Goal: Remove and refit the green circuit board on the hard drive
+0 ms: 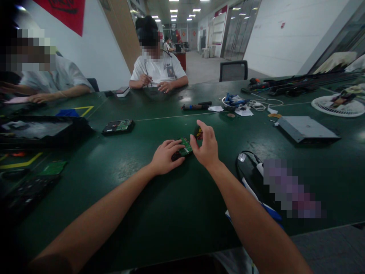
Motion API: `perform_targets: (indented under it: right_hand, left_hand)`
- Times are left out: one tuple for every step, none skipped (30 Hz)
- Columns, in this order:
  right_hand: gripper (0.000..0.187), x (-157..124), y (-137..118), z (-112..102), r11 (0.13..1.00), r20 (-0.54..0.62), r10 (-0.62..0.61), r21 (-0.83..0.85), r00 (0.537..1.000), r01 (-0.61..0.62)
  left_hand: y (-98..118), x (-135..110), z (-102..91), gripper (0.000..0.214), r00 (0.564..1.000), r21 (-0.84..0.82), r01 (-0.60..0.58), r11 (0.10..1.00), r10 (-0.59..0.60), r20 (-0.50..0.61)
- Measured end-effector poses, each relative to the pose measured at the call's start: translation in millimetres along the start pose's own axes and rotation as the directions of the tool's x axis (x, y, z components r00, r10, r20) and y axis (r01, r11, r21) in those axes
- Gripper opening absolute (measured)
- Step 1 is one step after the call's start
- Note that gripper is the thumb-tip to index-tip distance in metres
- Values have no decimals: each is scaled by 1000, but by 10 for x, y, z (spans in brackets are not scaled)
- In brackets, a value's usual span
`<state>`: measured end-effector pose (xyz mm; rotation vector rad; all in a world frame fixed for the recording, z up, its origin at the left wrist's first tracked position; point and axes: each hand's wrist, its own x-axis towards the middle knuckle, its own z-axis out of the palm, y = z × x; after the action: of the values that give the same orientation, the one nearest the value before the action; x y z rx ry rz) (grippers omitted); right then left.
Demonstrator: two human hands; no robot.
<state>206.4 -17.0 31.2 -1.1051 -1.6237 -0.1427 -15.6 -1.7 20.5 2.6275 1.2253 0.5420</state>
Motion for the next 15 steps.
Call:
perform_targets:
  right_hand:
    - [63, -1, -2, -1, 1000, 18, 5, 25, 1000, -5]
    - [63, -3, -2, 0, 999, 35, 11, 49, 999, -12]
    - [63, -5, -1, 3, 998, 44, 17, 67, 999, -20]
    - [63, -6, 1, 7, 997, 44, 24, 75, 999, -27]
    - [64, -8, 3, 12, 997, 35, 30, 70, 999, -32]
    - [65, -9, 4, 15, 998, 19, 34, 59, 999, -35]
    - [67, -9, 5, 18, 998, 3, 38, 48, 999, -39]
    - [69, -9, 2, 18, 998, -9, 41, 37, 999, -40]
    - [70, -9, -2, 16, 999, -13, 42, 30, 999, -42]
    - [70, -8, -9, 12, 999, -14, 40, 23, 999, -40]
    - [68, -8, -17, 7, 999, -11, 36, 17, 999, -35]
    - [66, -8, -26, 3, 1000, -8, 29, 10, 1000, -29]
    - [64, -9, -35, -1, 1000, -4, 22, 6, 1000, -22]
    - [63, -9, -43, -3, 1000, -1, 15, 7, 1000, -15]
    - [63, -10, -49, -2, 1000, 2, 10, 18, 1000, -10]
  left_hand:
    - [4, 0, -4, 56, 1000, 2, 1, 1000, -1, 1]
    - [8, 0, -8, 56, 1000, 3, 1, 1000, -1, 1]
    - [12, -1, -14, 56, 1000, 4, 1, 1000, -1, 1]
    - [15, -2, -19, 55, 1000, 5, 1, 1000, -1, 1]
    - [18, -3, -24, 55, 1000, 5, 0, 1000, 0, 1]
    - [20, -4, -27, 55, 1000, 3, 0, 1000, 0, 1]
    - [21, -5, -29, 54, 1000, 0, 1, 1000, -1, 2]
    - [21, -6, -29, 54, 1000, -3, 0, 1000, 0, 3]
    - [20, -6, -28, 54, 1000, -6, 0, 1000, 0, 3]
    - [19, -5, -25, 54, 1000, -7, -1, 1000, 1, 3]
    - [17, -4, -21, 54, 1000, -5, -1, 1000, 1, 1]
    - [15, -3, -17, 55, 1000, -2, -1, 1000, 1, -2]
    - [14, -1, -14, 55, 1000, 1, -1, 1000, 1, -3]
    - [13, 1, -12, 55, 1000, 5, -1, 1000, 1, -4]
    - [13, 3, -10, 55, 1000, 8, -1, 1000, 1, -3]
